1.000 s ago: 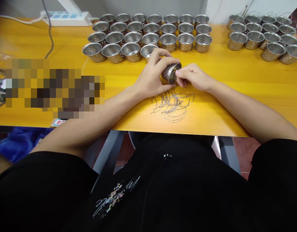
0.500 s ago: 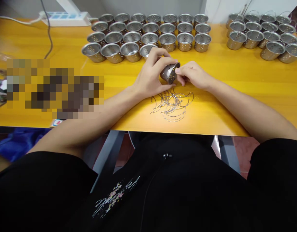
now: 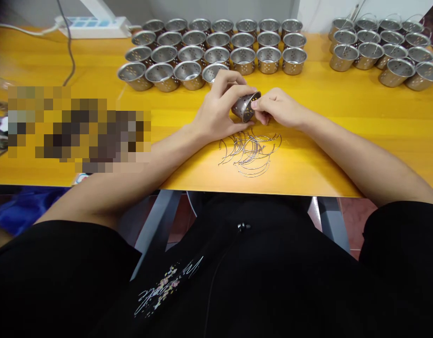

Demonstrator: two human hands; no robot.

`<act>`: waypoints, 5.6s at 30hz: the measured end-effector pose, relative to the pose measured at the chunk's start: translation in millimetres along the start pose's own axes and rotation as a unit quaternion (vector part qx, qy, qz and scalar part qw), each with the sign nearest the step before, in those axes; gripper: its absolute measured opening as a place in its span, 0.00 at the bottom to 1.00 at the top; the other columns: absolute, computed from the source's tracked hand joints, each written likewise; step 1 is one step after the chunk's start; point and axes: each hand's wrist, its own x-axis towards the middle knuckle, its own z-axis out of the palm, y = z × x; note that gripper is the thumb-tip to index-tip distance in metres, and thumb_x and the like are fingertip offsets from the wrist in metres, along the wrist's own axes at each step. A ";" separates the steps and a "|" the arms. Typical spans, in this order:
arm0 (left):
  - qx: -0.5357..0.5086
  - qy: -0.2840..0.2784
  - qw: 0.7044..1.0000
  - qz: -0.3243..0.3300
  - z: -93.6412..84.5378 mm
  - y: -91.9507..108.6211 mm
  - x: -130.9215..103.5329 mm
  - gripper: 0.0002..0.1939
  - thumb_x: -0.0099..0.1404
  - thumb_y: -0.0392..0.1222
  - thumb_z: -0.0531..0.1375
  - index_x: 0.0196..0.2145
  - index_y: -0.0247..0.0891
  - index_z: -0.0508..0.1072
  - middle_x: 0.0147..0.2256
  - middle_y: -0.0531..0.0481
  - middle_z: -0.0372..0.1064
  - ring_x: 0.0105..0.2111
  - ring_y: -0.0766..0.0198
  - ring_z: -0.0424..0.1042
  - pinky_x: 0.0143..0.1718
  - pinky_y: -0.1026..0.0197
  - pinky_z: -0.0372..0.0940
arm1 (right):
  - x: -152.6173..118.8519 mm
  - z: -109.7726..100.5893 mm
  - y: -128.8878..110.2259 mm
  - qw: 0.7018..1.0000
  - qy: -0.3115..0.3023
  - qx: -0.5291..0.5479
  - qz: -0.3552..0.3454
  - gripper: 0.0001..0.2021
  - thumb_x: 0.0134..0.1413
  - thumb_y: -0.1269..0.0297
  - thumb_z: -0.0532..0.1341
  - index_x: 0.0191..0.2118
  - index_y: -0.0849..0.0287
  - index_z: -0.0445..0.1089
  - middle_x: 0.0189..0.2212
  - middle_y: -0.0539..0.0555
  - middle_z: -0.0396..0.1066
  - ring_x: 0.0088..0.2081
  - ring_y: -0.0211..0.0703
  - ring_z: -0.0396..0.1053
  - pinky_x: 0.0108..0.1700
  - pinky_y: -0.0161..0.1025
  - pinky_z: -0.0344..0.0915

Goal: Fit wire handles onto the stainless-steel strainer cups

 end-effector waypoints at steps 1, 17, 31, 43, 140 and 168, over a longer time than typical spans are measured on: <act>-0.003 0.004 1.000 0.020 1.0 -4.6 -0.7 0.54 0.70 0.70 0.82 0.86 0.67 0.67 0.77 0.38 0.68 0.69 0.31 0.75 0.71 0.14 0.82 | 0.1 -0.2 -0.1 1.000 -0.005 0.000 0.007 0.47 0.80 0.14 0.65 0.24 0.52 0.75 0.19 0.51 0.60 0.30 0.44 0.61 0.39 0.48 0.60; -0.001 -0.008 0.999 -0.034 -13.1 31.7 5.3 0.43 0.78 0.68 0.75 0.83 0.61 0.72 0.79 0.37 0.69 0.76 0.25 0.76 0.78 0.14 0.75 | -3.3 -1.5 9.1 0.999 -0.010 0.029 -0.009 0.43 0.76 0.15 0.71 0.28 0.53 0.75 0.21 0.49 0.59 0.30 0.44 0.62 0.36 0.45 0.60; -0.023 0.000 0.991 -0.130 -22.7 37.4 12.1 0.49 0.69 0.66 0.83 0.80 0.54 0.74 0.77 0.30 0.75 0.77 0.22 0.75 0.81 0.17 0.74 | 1.8 6.4 39.7 0.974 0.192 0.124 0.003 0.27 0.61 0.36 0.90 0.45 0.48 0.82 0.43 0.53 0.88 0.28 0.42 0.65 0.32 0.47 0.66; -0.024 -0.026 0.980 -0.196 -24.2 35.4 8.6 0.64 0.66 0.87 0.81 0.84 0.50 0.71 0.81 0.28 0.74 0.78 0.20 0.76 0.77 0.23 0.78 | 2.6 9.1 42.3 0.973 0.224 0.043 0.007 0.33 0.58 0.23 0.87 0.46 0.44 0.81 0.36 0.55 0.83 0.37 0.55 0.78 0.36 0.53 0.75; -0.051 0.030 0.966 -0.251 -42.1 57.4 22.7 0.21 0.78 0.69 0.71 0.50 0.52 0.85 0.54 0.39 0.91 0.59 0.33 0.89 0.65 0.31 0.85 | -7.5 17.6 10.1 0.969 0.228 -0.092 0.002 0.18 0.66 0.36 0.84 0.46 0.38 0.83 0.53 0.58 0.88 0.62 0.71 0.84 0.51 0.64 0.86; -0.093 0.033 0.972 -0.213 -38.8 59.0 23.9 0.10 0.77 0.57 0.71 0.48 0.50 0.83 0.49 0.42 0.89 0.51 0.40 0.90 0.53 0.40 0.88 | 0.0 13.4 35.4 0.963 0.216 -0.154 -0.045 0.19 0.80 0.35 0.76 0.52 0.44 0.83 0.52 0.59 0.89 0.57 0.68 0.89 0.55 0.63 0.92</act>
